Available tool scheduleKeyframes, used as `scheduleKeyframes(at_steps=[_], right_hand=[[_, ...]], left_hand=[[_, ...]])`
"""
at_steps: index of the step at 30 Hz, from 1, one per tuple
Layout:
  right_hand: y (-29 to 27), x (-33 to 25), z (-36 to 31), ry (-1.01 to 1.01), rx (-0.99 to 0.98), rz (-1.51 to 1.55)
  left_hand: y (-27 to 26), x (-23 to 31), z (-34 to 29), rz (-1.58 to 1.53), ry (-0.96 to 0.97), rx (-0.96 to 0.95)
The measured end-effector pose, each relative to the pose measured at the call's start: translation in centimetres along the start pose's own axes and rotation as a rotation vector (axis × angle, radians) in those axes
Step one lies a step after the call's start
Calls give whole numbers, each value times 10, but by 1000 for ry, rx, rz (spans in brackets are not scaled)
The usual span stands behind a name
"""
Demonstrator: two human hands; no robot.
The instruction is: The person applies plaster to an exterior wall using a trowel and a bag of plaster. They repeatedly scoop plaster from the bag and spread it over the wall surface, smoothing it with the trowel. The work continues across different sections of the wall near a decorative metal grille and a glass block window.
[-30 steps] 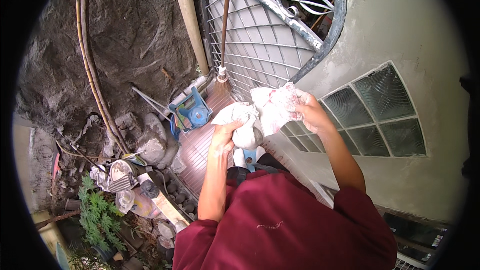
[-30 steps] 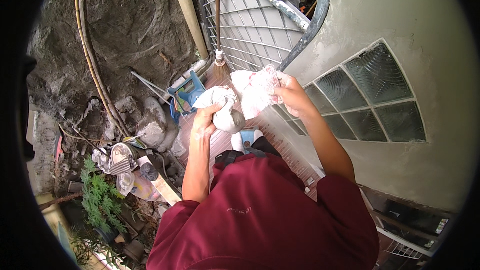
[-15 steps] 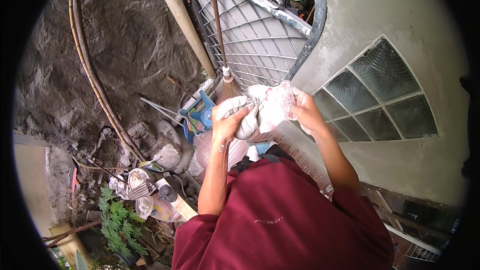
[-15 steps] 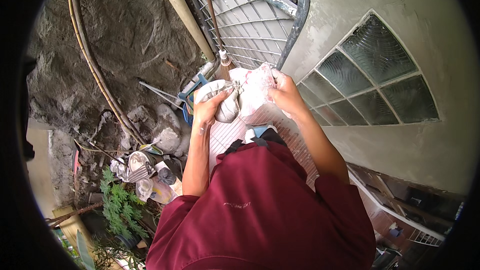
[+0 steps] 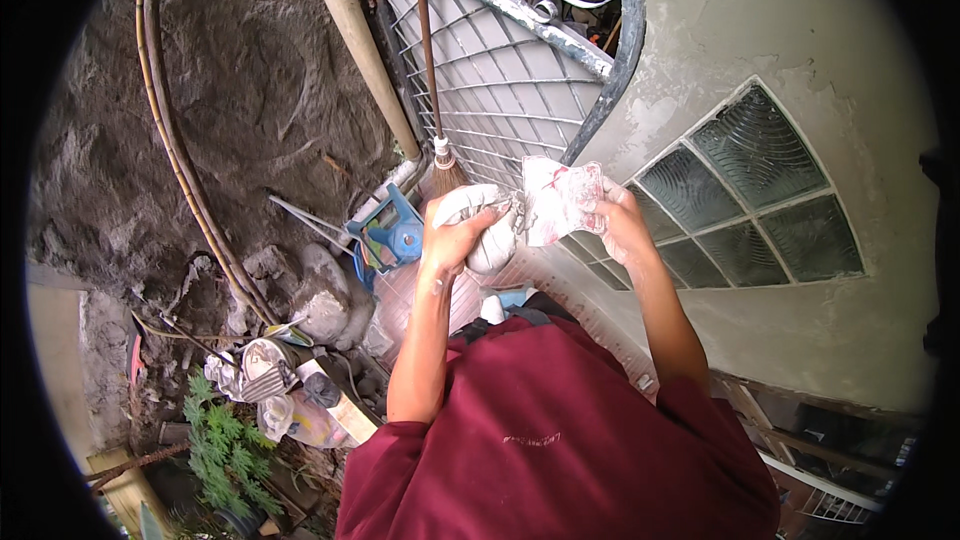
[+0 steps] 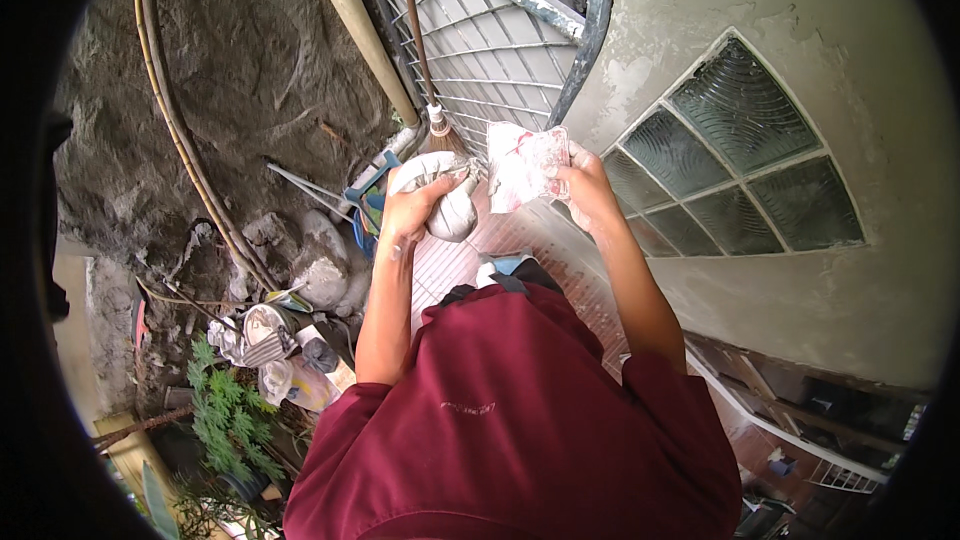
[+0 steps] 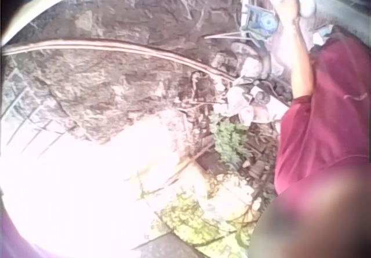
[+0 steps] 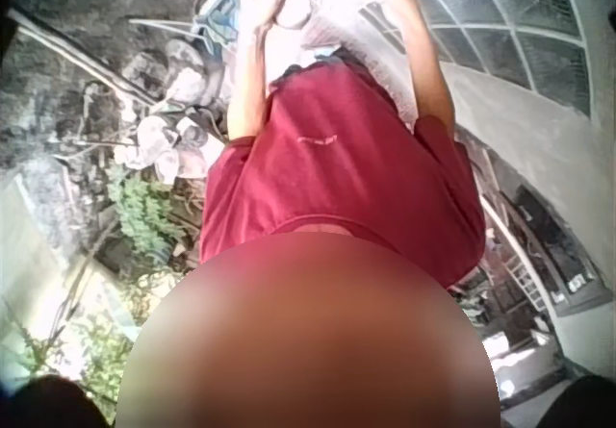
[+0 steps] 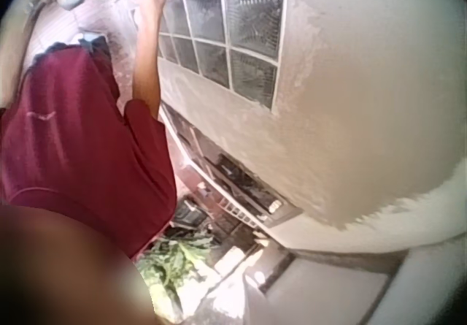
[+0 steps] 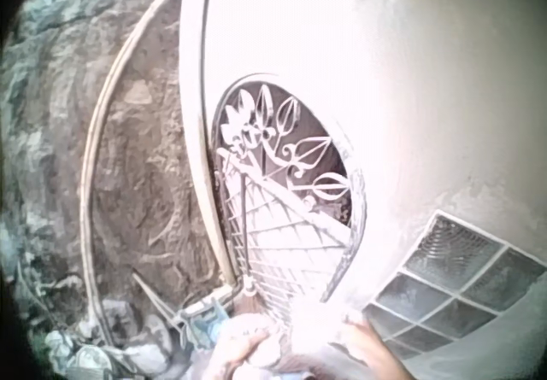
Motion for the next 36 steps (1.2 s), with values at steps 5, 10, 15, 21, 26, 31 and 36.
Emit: scheduleKeyframes(at_steps=[5, 10, 15, 21, 26, 31, 36], right_hand=[[8, -1, -6, -8, -88, -21], [2, -11, -9, -70, -27, -42], [-3, -11, -14, -50, -28, 5], [-14, -1, -15, -23, 8, 52], [-33, 6, -14, -24, 75, 110], [-22, 21, -17, 9, -34, 36], [-8, 23, -17, -1, -122, 46]], left_hand=[[19, 14, 6, 462, 19, -213], [25, 15, 0, 376, -30, -320], [31, 8, -4, 504, -53, -392], [38, 9, 6, 282, -77, -282], [43, 30, 17, 56, -88, -284], [46, 29, 21, 186, -94, -290], [51, 16, 19, 379, -82, -299]])
Point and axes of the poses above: each hand's wrist, its own z-axis towards the middle knuckle, its own y-axis out of the palm, x = y × z, the point moved 9 cm from there along z, towards the middle knuckle, and after that the axes turned 4 degrees about -y, right-handed, at the moved point
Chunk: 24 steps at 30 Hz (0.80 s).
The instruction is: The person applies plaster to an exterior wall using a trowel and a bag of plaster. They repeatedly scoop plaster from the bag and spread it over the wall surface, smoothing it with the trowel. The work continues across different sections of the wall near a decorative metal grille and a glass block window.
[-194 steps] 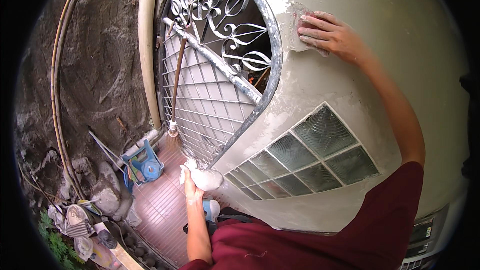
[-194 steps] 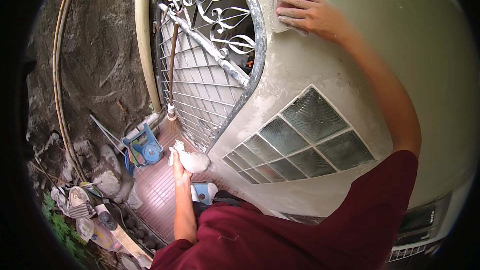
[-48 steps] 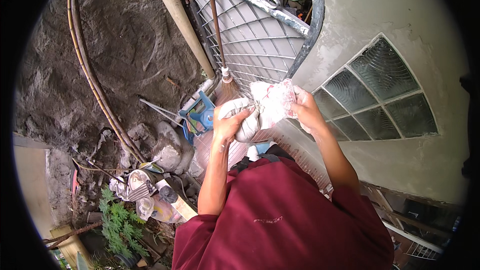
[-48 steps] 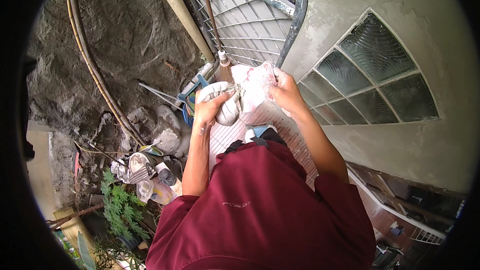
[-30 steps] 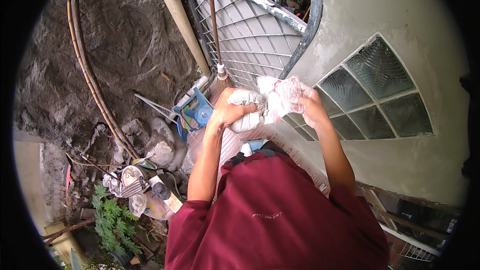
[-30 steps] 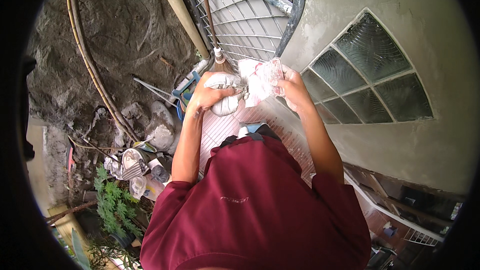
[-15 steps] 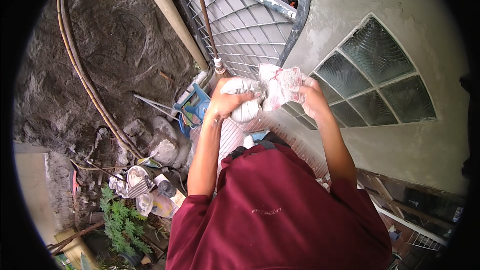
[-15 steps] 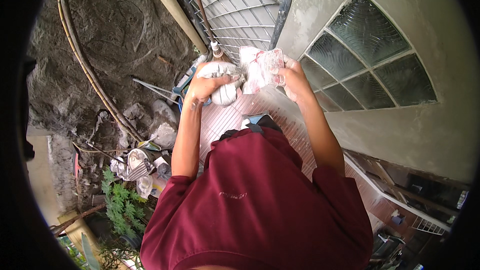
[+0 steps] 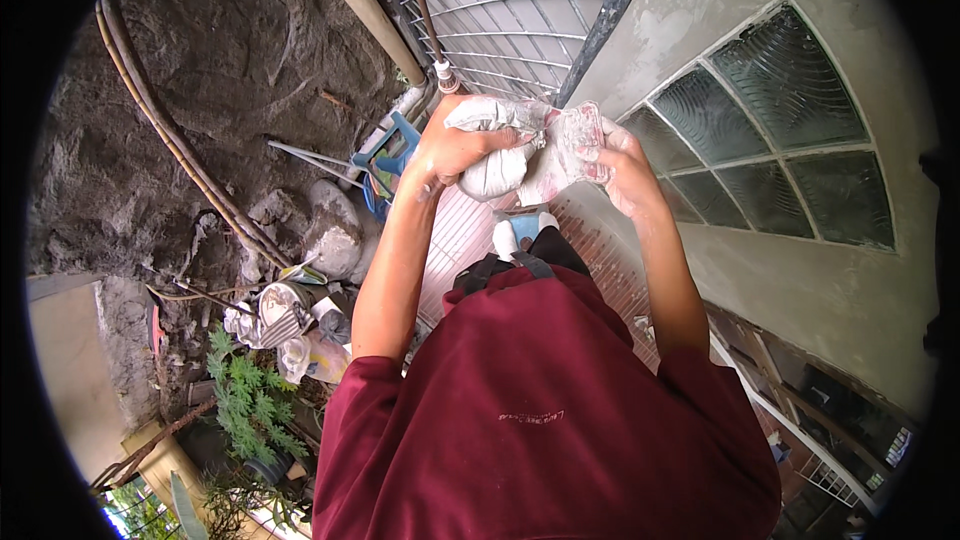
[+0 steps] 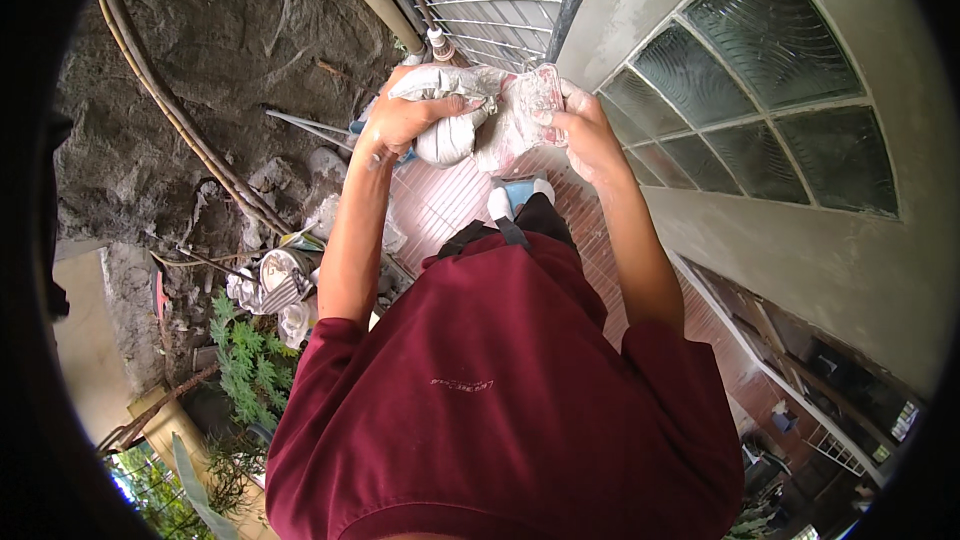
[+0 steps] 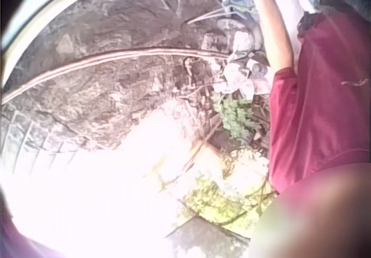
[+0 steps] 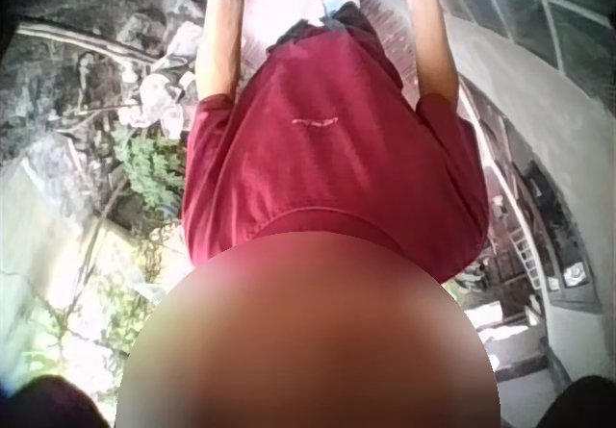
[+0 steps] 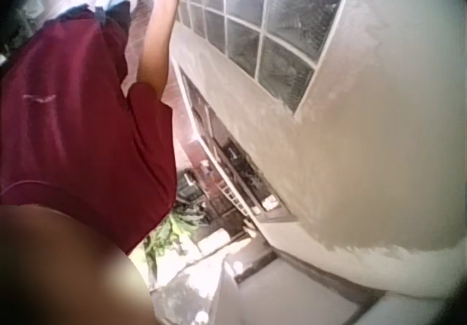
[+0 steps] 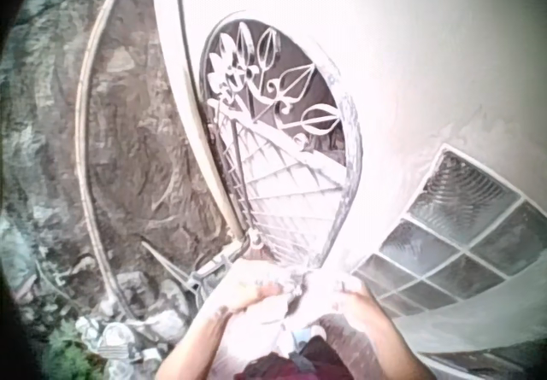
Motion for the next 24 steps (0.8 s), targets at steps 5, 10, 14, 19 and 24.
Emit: scheduleKeyframes(at_steps=[5, 10, 14, 19, 24], right_hand=[[-4, 4, -7, 47, 37, 52], [-10, 3, -12, 28, 77, 62], [-13, 1, -13, -6, 87, 96], [-31, 8, -11, 1, 144, 220], [-56, 13, -6, -5, 170, 368]], left_hand=[[0, -8, -1, 137, -15, 51], [-5, -15, 5, 178, -24, 86], [-3, -18, 8, 262, -2, 73], [-5, -17, 6, 337, 39, 144], [-24, -56, 4, -140, -141, 255]])
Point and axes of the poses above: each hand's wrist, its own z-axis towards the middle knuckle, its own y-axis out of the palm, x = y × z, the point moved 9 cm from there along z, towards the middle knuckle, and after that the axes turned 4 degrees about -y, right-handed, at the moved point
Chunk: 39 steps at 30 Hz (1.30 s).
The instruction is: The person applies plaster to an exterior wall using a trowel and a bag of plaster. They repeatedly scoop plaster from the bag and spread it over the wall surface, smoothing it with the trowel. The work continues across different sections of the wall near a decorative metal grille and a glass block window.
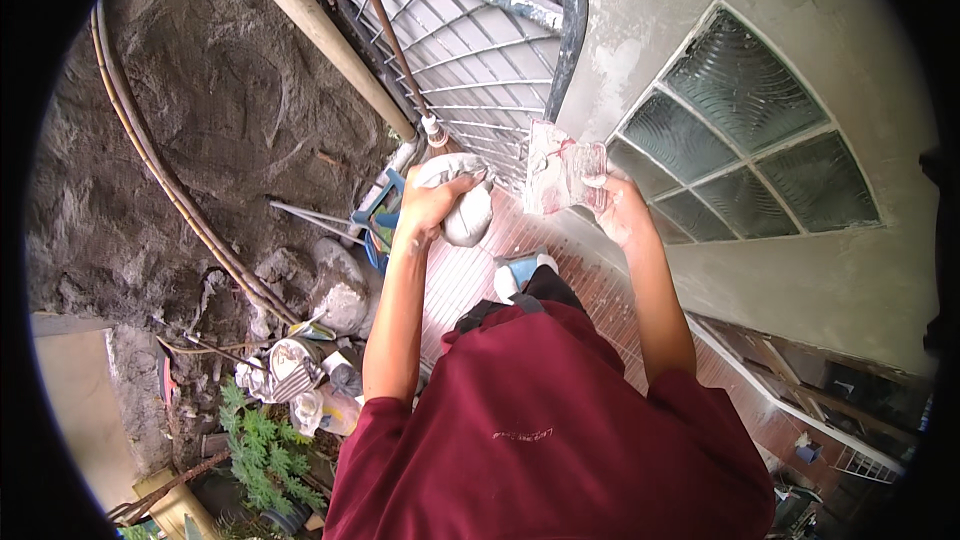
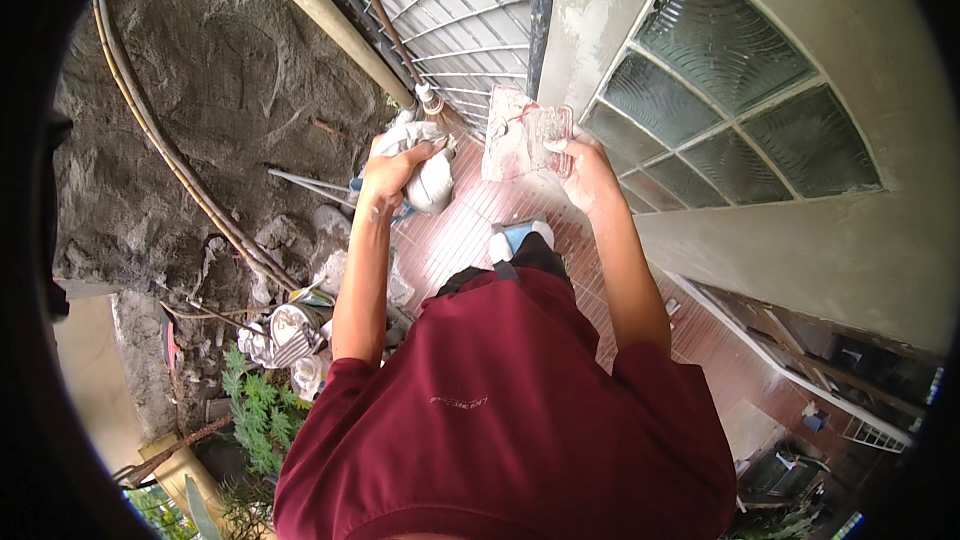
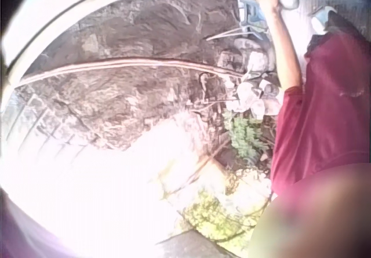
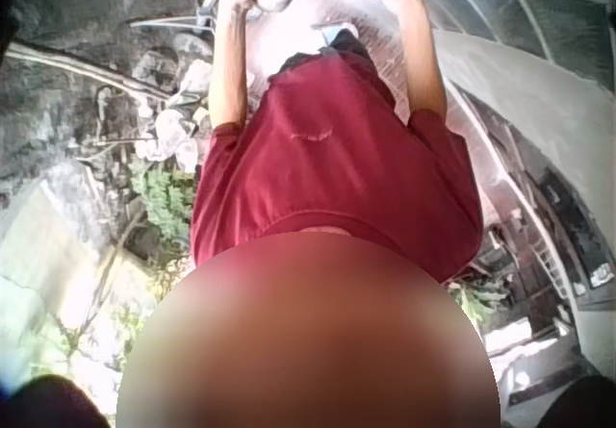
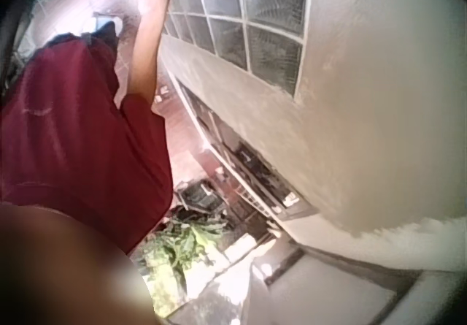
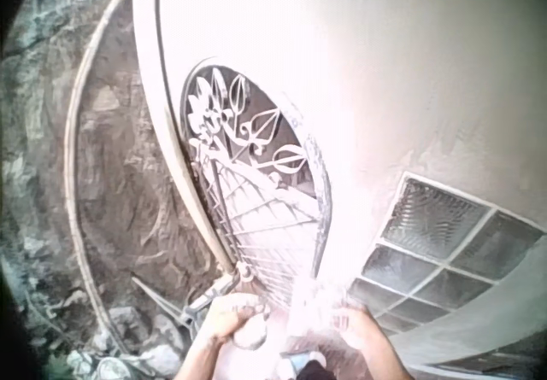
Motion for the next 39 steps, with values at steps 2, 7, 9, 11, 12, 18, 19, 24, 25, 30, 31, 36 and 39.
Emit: scheduleKeyframes(at_steps=[2, 7, 9, 11, 12, 18, 19, 24, 25, 30, 31, 36, 39], right_hand=[[10, 4, -2, 121, -88, 265], [62, -42, -4, 175, -276, 401], [89, -75, -3, 129, -327, 290], [93, -131, -2, -117, -132, -101], [101, -162, -7, -259, -68, -257], [256, -281, -37, -1298, -391, -1757], [274, -280, -40, -1461, -484, -2054], [310, -277, -20, -1798, -911, -2815], [316, -278, -19, -1902, -1017, -2812], [351, -298, 16, -1866, -1141, -2990], [357, -301, 25, -1815, -1165, -3031], [379, -303, 65, -1652, -1226, -3110], [384, -301, 83, -1620, -1148, -3114]], left_hand=[[-6, -21, 3, -344, -48, -27], [-8, -45, 10, -1147, 204, -265], [-14, -75, 13, -1296, 189, -94], [-15, -87, 9, -1277, 281, -81], [-14, -92, 8, -1283, 307, -77], [3, -129, -7, -1491, 252, 28], [8, -130, -10, -1541, 244, 8], [24, -146, -17, -1675, 153, 18], [25, -147, -16, -1678, 170, 20], [32, -166, -5, -1736, 83, 81], [33, -168, -4, -1733, 88, 90], [39, -185, 2, -1748, 24, 148], [40, -195, 7, -1738, 15, 199]])
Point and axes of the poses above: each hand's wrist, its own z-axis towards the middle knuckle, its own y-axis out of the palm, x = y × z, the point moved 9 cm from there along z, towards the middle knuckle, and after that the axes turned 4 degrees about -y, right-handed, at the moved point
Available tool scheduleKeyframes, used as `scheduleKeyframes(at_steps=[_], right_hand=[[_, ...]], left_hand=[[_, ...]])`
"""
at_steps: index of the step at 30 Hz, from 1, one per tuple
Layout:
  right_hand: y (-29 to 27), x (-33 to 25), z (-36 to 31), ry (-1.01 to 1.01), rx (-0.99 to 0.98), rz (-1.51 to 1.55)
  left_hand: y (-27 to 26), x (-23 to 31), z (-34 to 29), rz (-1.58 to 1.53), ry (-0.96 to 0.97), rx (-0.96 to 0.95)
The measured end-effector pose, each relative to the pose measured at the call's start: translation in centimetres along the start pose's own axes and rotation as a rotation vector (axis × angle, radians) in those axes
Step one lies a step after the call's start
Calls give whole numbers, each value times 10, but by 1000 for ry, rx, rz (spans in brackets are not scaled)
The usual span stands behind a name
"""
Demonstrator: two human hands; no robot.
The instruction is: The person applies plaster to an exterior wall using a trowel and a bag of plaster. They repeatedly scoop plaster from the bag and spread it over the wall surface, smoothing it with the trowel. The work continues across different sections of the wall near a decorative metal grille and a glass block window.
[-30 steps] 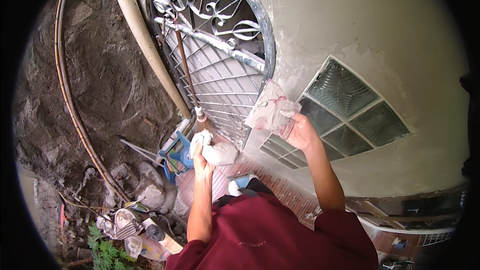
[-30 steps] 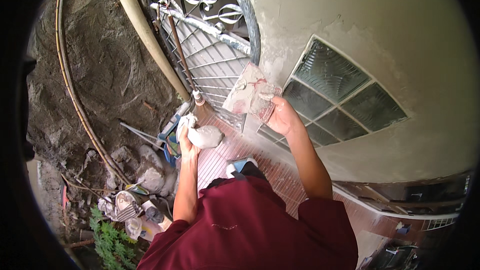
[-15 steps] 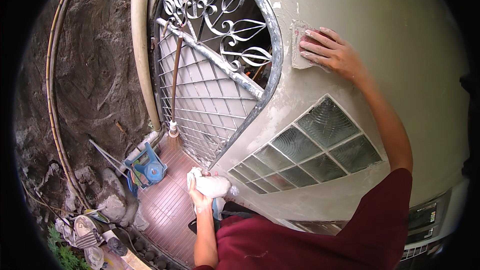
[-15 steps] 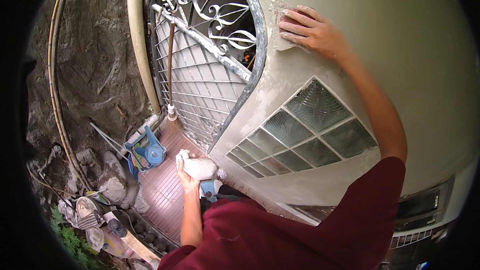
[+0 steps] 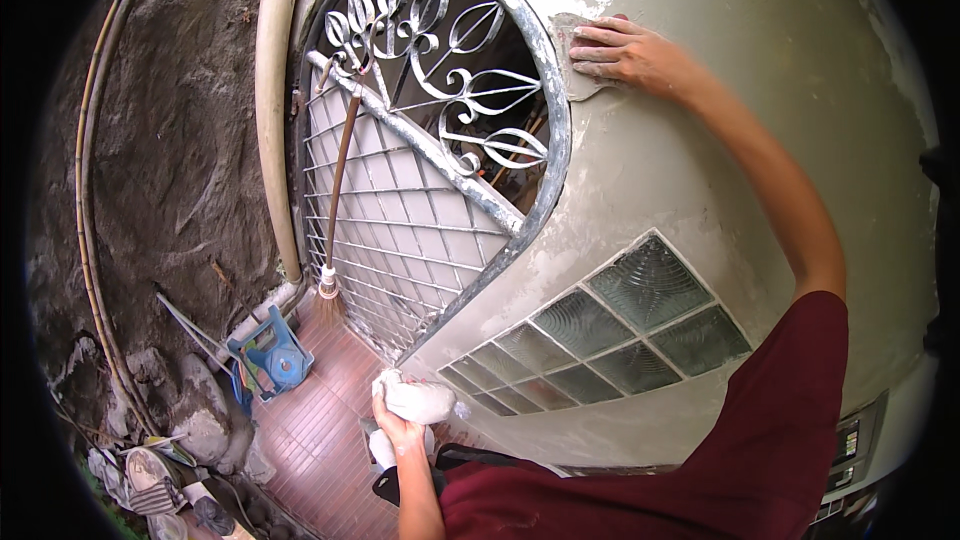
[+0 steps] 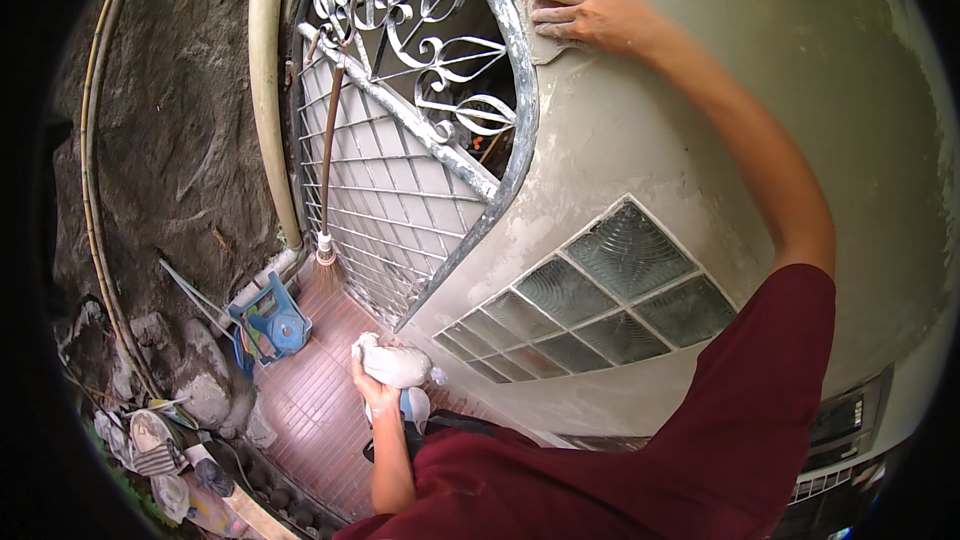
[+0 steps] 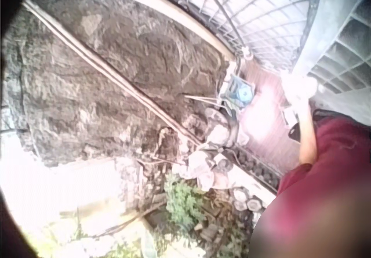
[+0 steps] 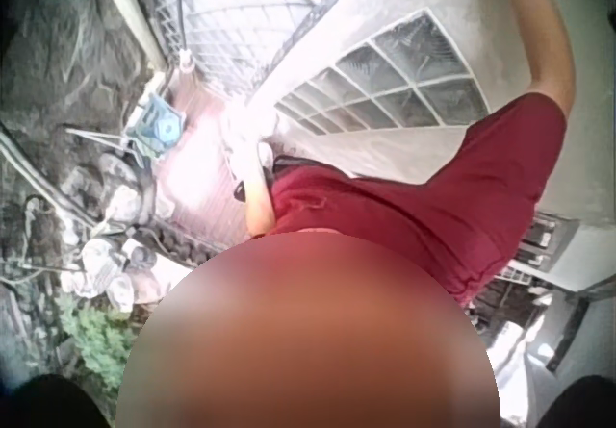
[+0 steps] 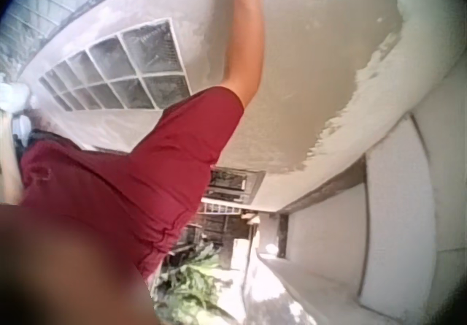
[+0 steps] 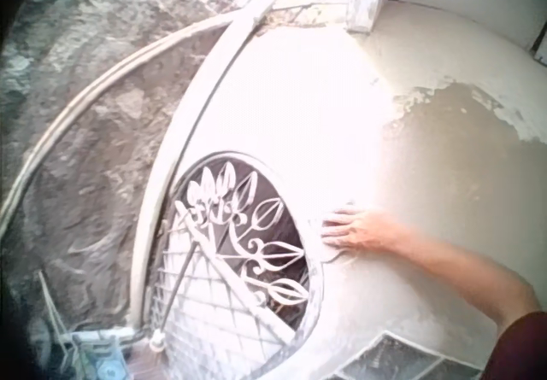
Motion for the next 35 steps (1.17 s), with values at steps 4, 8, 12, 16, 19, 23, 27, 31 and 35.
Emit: scheduleKeyframes(at_steps=[4, 8, 12, 16, 19, 23, 27, 31, 35], right_hand=[[2, -6, -8, 102, -62, 34], [-22, -17, -38, 154, -201, 88], [-62, 1, -32, 171, -25, 64], [-49, 20, -2, 197, 56, -141], [-9, 12, -1, 366, -43, -208], [12, -41, -41, 492, 12, -189], [19, -142, -78, 410, -254, 186], [-37, -134, -69, 395, 141, 281], [-39, -34, -20, 502, 212, -108]], left_hand=[[-7, -4, 11, 26, -5, -10], [-6, -5, 18, 33, -13, 6], [15, -4, 15, 27, -14, -133], [12, 5, 11, 72, 16, -74], [16, 8, 9, 53, 18, -113], [17, 7, 11, 37, -12, -110], [19, 18, 15, 81, 54, -65], [17, 28, 12, 62, 53, -75], [-2, 39, 13, 67, 91, -55]])
Point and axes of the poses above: each hand's wrist, its own z-axis towards the middle knuckle, its own y-axis out of the palm, x = y × z, the point moved 9 cm from there along z, towards the middle knuckle, and after that the axes turned 4 degrees about -y, right-handed, at the moved point
